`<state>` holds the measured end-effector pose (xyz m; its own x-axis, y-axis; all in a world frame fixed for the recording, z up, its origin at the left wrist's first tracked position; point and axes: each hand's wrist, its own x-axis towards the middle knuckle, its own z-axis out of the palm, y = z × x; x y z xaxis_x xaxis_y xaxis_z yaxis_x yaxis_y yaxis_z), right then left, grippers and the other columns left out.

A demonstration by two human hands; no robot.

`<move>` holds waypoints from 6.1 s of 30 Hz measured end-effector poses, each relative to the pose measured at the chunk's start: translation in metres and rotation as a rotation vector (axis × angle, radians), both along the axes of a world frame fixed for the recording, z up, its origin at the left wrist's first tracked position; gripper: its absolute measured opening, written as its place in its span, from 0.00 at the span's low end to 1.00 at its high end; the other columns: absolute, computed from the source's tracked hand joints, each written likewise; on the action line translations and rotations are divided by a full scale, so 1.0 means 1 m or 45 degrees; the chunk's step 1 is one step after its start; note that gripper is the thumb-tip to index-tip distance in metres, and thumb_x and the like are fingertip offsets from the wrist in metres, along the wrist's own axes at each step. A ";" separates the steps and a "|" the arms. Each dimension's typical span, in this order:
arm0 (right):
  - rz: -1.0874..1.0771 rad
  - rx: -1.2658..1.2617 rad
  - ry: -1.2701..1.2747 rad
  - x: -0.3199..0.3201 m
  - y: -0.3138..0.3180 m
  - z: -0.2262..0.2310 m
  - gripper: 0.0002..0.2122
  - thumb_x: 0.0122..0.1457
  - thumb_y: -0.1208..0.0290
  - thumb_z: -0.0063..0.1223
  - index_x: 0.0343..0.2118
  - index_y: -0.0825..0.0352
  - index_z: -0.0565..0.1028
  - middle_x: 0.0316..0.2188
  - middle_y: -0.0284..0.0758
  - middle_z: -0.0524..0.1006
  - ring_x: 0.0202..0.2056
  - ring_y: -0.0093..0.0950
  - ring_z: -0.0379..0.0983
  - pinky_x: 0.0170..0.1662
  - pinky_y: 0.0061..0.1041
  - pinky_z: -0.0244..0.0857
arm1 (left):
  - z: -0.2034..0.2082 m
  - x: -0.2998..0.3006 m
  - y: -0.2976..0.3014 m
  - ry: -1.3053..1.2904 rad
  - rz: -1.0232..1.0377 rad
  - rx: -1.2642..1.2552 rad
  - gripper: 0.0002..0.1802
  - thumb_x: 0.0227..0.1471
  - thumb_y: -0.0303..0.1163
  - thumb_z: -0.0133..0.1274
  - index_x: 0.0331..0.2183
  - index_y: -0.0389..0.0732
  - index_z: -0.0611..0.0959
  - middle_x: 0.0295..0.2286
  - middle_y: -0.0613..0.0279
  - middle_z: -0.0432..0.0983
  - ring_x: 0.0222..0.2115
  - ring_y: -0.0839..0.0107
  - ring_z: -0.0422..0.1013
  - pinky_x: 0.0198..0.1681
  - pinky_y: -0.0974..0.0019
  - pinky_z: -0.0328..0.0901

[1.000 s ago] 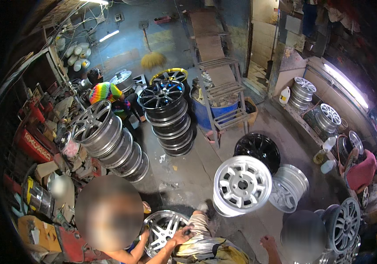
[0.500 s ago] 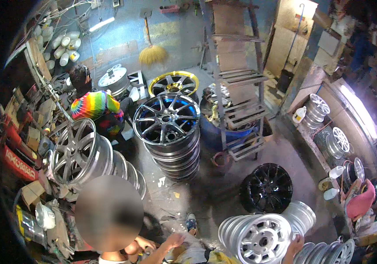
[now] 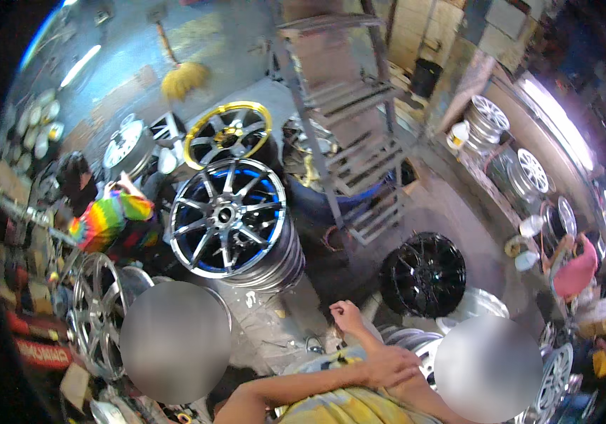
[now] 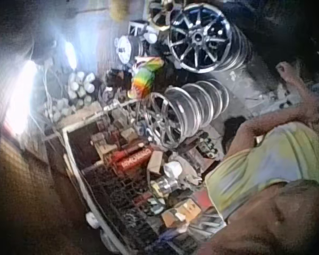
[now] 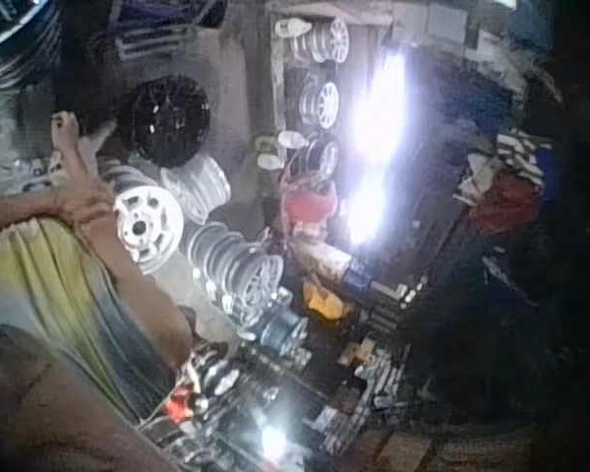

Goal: The person sits on the floor and manually polishes a silver wheel rim using a cloth and a polishing compound. They rotate the rim to access different sections and repeatedly apply the compound. The person briefly stands to retrieve a new sanding pad from a nearby pile before resuming the polishing task.

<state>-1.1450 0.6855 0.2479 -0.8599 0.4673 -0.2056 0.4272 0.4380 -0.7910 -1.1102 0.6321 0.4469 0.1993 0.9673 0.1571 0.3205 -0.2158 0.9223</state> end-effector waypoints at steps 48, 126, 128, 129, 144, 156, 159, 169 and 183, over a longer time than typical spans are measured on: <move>-0.415 -0.055 0.725 -0.284 0.424 0.235 0.08 0.59 0.73 0.55 0.41 0.65 0.76 0.31 0.33 0.70 0.27 0.23 0.70 0.30 0.22 0.66 | -0.204 -0.236 0.538 1.089 0.003 -0.437 0.12 0.43 0.31 0.53 0.31 0.41 0.87 0.30 0.54 0.82 0.34 0.55 0.79 0.33 0.51 0.73; 1.785 0.020 0.006 -1.026 0.866 -0.051 0.07 0.57 0.68 0.52 0.34 0.66 0.74 0.31 0.41 0.72 0.35 0.41 0.71 0.40 0.38 0.65 | -0.200 -0.767 0.749 -1.004 3.971 -0.820 0.16 0.56 0.40 0.54 0.30 0.34 0.80 0.20 0.63 0.75 0.22 0.77 0.69 0.27 0.67 0.64; 1.899 0.022 -0.032 -1.053 0.830 -0.058 0.08 0.57 0.66 0.51 0.34 0.66 0.74 0.32 0.41 0.73 0.36 0.41 0.72 0.41 0.38 0.65 | -0.194 -0.782 0.739 -0.727 4.147 -0.960 0.19 0.54 0.44 0.56 0.33 0.35 0.79 0.24 0.61 0.76 0.25 0.72 0.72 0.31 0.67 0.68; 1.964 -0.009 -0.090 -1.067 0.813 -0.052 0.09 0.57 0.65 0.51 0.34 0.66 0.74 0.32 0.42 0.73 0.35 0.40 0.72 0.41 0.38 0.66 | -0.192 -0.783 0.734 -1.271 4.310 -0.477 0.21 0.53 0.46 0.57 0.35 0.35 0.78 0.26 0.61 0.75 0.27 0.70 0.72 0.32 0.66 0.69; 2.561 -0.455 -0.217 -0.932 0.621 -0.011 0.15 0.52 0.58 0.60 0.32 0.66 0.73 0.33 0.43 0.72 0.37 0.42 0.73 0.40 0.40 0.67 | -0.240 -0.747 0.680 -2.213 4.113 2.447 0.15 0.57 0.24 0.51 0.44 0.29 0.70 0.40 0.47 0.76 0.36 0.63 0.77 0.40 0.69 0.76; 2.791 -0.656 0.172 -0.841 0.568 0.023 0.14 0.46 0.69 0.64 0.33 0.67 0.73 0.39 0.43 0.71 0.36 0.43 0.75 0.37 0.39 0.71 | -0.232 -0.741 0.703 -1.820 4.211 2.252 0.14 0.61 0.34 0.47 0.46 0.35 0.74 0.42 0.56 0.76 0.42 0.67 0.74 0.46 0.64 0.73; 2.904 -0.411 0.455 -0.811 0.550 0.029 0.09 0.47 0.73 0.59 0.32 0.65 0.74 0.39 0.40 0.70 0.33 0.34 0.78 0.33 0.31 0.72 | -0.249 -0.716 0.709 -2.244 3.967 2.113 0.10 0.61 0.30 0.46 0.42 0.39 0.76 0.38 0.63 0.76 0.38 0.72 0.74 0.43 0.67 0.71; 2.498 -0.989 -0.549 -0.821 0.538 -0.013 0.11 0.55 0.71 0.52 0.38 0.69 0.68 0.31 0.49 0.75 0.33 0.49 0.75 0.38 0.44 0.67 | -0.218 -0.746 0.696 -2.091 4.129 2.202 0.16 0.61 0.26 0.44 0.47 0.26 0.67 0.44 0.44 0.70 0.45 0.52 0.73 0.52 0.57 0.71; 2.039 -1.461 -1.825 -0.901 0.546 -0.011 0.06 0.62 0.74 0.48 0.38 0.70 0.70 0.27 0.35 0.77 0.29 0.20 0.75 0.32 0.18 0.71 | -0.186 -0.762 0.710 -2.484 4.238 1.557 0.12 0.57 0.39 0.55 0.37 0.41 0.75 0.29 0.62 0.73 0.26 0.71 0.70 0.26 0.72 0.67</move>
